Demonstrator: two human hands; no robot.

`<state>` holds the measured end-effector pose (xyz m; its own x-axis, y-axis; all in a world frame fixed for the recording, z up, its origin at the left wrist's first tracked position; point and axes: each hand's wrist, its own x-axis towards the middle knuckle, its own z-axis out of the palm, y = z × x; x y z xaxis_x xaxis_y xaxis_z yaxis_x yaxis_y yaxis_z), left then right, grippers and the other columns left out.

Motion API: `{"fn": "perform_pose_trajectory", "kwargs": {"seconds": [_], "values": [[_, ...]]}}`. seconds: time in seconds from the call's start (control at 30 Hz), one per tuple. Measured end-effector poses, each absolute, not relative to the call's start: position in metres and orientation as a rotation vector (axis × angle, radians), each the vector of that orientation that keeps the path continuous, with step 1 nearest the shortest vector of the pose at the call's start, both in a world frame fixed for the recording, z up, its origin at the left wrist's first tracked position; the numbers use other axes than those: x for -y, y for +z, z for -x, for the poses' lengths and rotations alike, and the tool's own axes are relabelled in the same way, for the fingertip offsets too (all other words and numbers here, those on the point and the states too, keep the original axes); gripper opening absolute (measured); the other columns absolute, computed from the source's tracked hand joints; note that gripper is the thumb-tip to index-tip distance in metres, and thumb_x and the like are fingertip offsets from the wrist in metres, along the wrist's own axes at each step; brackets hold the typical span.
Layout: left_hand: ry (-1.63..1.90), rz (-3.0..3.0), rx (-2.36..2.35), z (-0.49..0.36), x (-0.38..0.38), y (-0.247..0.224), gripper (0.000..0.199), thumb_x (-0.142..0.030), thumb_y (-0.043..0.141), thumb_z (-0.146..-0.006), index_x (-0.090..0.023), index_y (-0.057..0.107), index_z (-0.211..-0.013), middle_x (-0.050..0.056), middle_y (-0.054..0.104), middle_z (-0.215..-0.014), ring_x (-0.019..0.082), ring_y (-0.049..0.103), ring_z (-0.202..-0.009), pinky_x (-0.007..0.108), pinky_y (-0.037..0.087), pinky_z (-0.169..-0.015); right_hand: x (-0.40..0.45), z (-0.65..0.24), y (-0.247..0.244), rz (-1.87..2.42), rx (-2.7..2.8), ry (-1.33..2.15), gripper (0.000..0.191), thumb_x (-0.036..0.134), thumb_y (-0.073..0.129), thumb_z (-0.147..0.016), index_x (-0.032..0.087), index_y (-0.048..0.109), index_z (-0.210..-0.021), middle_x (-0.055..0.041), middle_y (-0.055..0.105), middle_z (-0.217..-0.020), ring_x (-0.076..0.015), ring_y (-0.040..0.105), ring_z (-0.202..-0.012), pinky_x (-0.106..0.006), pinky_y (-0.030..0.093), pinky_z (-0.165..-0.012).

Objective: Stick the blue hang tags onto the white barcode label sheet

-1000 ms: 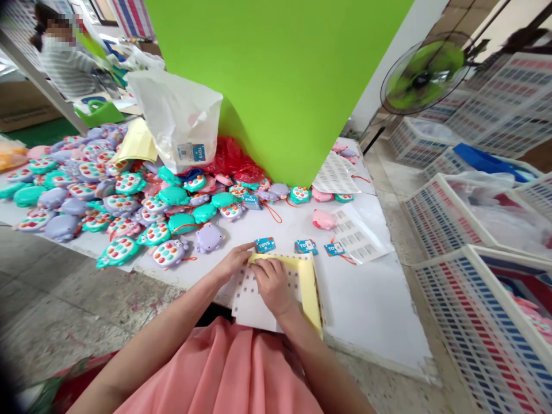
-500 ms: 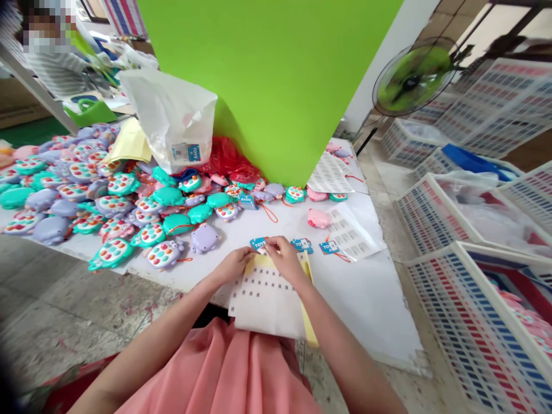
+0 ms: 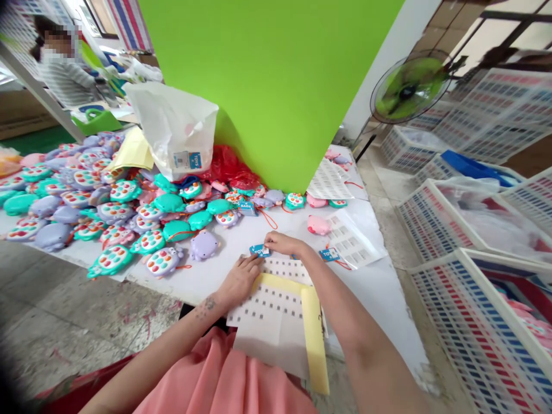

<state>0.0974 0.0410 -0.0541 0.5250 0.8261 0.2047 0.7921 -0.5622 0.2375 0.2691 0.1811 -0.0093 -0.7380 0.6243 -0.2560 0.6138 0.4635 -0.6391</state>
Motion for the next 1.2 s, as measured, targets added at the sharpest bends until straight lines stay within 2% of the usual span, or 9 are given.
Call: {"fn": "perform_pose_trajectory", "kwargs": {"seconds": [0.23, 0.8, 1.1, 1.2], "values": [[0.411, -2.687, -1.421, -0.099, -0.045, -0.049, 0.023, -0.012, 0.039, -0.089, -0.013, 0.052, -0.107, 0.009, 0.050, -0.130, 0.023, 0.037, -0.126, 0.041, 0.030, -0.102, -0.192, -0.262, -0.007, 1.021, 2.827, 1.142, 0.013, 0.017, 0.052, -0.078, 0.014, 0.062, -0.070, -0.0027, 0.060, -0.071, -0.0126, 0.051, -0.065, -0.022, 0.040, -0.060], [0.409, -2.699, -1.429, -0.102, -0.048, -0.045, 0.021, -0.010, 0.038, -0.088, -0.014, 0.053, -0.102, 0.010, 0.052, -0.125, 0.022, 0.043, -0.119, 0.038, 0.035, -0.094, -0.188, -0.263, -0.009, 1.034, 2.824, 1.071, 0.014, 0.017, 0.052, -0.078, 0.013, 0.064, -0.072, -0.0034, 0.062, -0.074, -0.0141, 0.053, -0.071, -0.023, 0.042, -0.065], [0.368, -2.709, -1.430, -0.102, -0.053, -0.043, 0.019, -0.013, 0.038, -0.089, -0.016, 0.055, -0.099, 0.009, 0.043, -0.138, 0.024, 0.042, -0.121, 0.040, 0.037, -0.091, -0.188, -0.265, -0.013, 1.052, 2.792, 1.067, 0.014, 0.019, 0.053, -0.078, 0.014, 0.065, -0.074, -0.0040, 0.063, -0.077, -0.0147, 0.054, -0.074, -0.023, 0.042, -0.067], [0.364, -2.703, -1.430, -0.102, -0.053, -0.042, 0.020, -0.012, 0.038, -0.089, -0.015, 0.054, -0.100, 0.009, 0.048, -0.133, 0.023, 0.042, -0.120, 0.039, 0.037, -0.092, -0.188, -0.265, -0.013, 1.053, 2.785, 1.071, 0.014, 0.020, 0.052, -0.079, 0.014, 0.064, -0.075, -0.0038, 0.062, -0.077, -0.0146, 0.054, -0.073, -0.023, 0.043, -0.066]]}}
